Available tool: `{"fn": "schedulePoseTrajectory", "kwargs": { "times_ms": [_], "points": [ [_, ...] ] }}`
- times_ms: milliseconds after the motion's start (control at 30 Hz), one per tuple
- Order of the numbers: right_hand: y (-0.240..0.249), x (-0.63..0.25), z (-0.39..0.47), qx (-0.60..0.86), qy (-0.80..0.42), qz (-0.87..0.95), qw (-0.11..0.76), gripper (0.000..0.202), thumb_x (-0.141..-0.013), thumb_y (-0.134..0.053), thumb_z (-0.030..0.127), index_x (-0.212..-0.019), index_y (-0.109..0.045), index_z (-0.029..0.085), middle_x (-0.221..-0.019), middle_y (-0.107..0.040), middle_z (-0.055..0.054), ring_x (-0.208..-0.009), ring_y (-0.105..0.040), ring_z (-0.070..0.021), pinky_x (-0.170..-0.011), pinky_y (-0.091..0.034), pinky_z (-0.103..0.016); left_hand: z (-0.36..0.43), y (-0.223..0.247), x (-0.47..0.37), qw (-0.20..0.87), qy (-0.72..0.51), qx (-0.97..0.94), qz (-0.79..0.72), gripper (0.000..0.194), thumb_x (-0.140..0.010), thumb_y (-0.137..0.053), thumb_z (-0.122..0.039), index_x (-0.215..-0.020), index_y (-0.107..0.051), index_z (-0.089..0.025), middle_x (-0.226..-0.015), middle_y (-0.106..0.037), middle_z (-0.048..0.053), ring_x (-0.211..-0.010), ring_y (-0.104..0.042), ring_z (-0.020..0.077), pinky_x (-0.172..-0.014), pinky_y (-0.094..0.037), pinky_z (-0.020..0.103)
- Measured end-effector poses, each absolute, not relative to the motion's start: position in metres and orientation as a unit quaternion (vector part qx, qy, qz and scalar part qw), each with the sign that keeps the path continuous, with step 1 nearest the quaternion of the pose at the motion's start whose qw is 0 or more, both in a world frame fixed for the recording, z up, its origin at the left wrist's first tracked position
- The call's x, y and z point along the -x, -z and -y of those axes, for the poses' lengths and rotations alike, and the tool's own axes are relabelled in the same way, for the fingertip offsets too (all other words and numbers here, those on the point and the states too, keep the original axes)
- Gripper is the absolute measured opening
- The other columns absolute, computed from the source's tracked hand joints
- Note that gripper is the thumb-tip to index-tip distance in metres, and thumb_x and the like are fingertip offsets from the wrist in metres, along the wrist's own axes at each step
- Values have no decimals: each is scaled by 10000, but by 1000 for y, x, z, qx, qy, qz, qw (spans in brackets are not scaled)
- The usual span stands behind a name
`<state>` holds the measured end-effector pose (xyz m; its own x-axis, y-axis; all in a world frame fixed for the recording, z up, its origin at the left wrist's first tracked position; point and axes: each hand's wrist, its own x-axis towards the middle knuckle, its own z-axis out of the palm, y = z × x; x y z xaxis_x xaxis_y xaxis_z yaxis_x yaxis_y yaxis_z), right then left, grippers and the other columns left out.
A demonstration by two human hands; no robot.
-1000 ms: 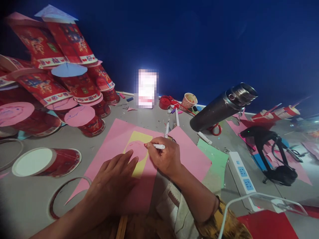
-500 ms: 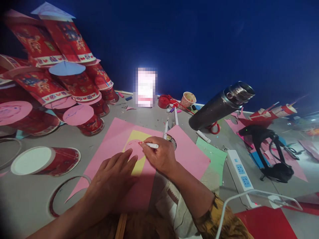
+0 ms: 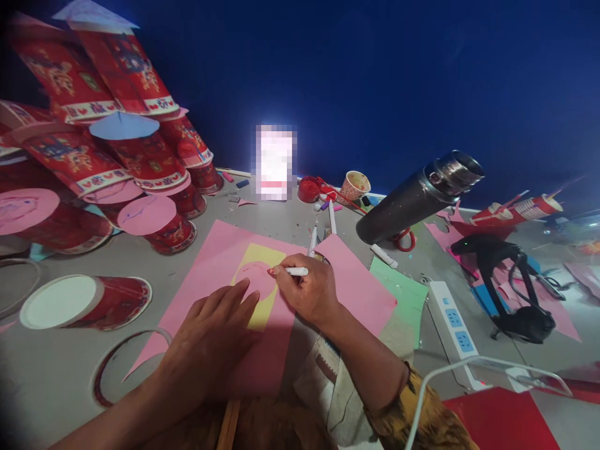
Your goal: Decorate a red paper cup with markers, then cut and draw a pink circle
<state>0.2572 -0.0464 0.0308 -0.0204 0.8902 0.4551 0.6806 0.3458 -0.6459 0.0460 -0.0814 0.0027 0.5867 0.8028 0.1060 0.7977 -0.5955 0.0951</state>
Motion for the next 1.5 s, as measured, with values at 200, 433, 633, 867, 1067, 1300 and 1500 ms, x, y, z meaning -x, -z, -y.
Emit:
{"fn": "schedulePoseTrajectory", "kwargs": {
  "times_ms": [200,433,633,867,1067,1300,1500],
  "points": [
    [-25,-255,46,553,-126,720,400,218,-980,-655,318,-802,-737,222,-739,-793,-21,-650,-724,-153,-640,-501,-246,82,-5,-46,27,-55,-890,-452,526,-853,-794,-237,-1365,-692,-169,-1506,-657,186,-1260,-666,369,-972,-573,484],
    [-30,-259,47,582,-95,707,392,255,-964,-622,308,-733,-692,223,-660,-741,-5,-561,-647,-134,-582,-454,-245,83,0,-46,21,-65,-889,-452,511,-864,-786,-261,-1361,-699,-174,-1503,-660,185,-1266,-664,370,-976,-573,486],
    [-26,-257,46,561,-114,721,390,239,-985,-619,323,-791,-718,223,-729,-780,-24,-635,-697,-154,-628,-483,-254,83,-3,-45,20,-54,-891,-451,482,-880,-756,-235,-1354,-699,-168,-1510,-654,191,-1253,-669,372,-960,-578,493],
    [-33,-264,45,597,-101,701,377,244,-956,-619,305,-732,-687,234,-666,-740,-4,-547,-622,-136,-583,-457,-247,82,-5,-44,34,-55,-891,-450,514,-867,-778,-240,-1370,-686,-183,-1507,-655,184,-1272,-654,367,-974,-565,482],
    [-32,-260,46,576,-109,709,392,243,-961,-623,302,-739,-686,227,-667,-728,1,-557,-631,-135,-582,-448,-248,83,-2,-45,30,-61,-889,-452,508,-872,-776,-244,-1366,-694,-162,-1503,-657,192,-1265,-658,374,-967,-562,486],
    [-35,-262,46,604,-103,687,391,241,-948,-613,301,-721,-666,237,-622,-716,8,-505,-585,-133,-546,-432,-253,82,-3,-45,23,-59,-892,-447,504,-865,-780,-250,-1355,-703,-162,-1491,-669,191,-1245,-670,372,-945,-578,487],
    [-32,-259,46,575,-111,707,395,245,-962,-612,307,-739,-684,234,-668,-740,-5,-555,-634,-136,-579,-462,-245,82,-4,-44,22,-65,-893,-445,497,-865,-779,-255,-1347,-703,-161,-1483,-673,194,-1242,-668,373,-943,-576,486]
  ]
}}
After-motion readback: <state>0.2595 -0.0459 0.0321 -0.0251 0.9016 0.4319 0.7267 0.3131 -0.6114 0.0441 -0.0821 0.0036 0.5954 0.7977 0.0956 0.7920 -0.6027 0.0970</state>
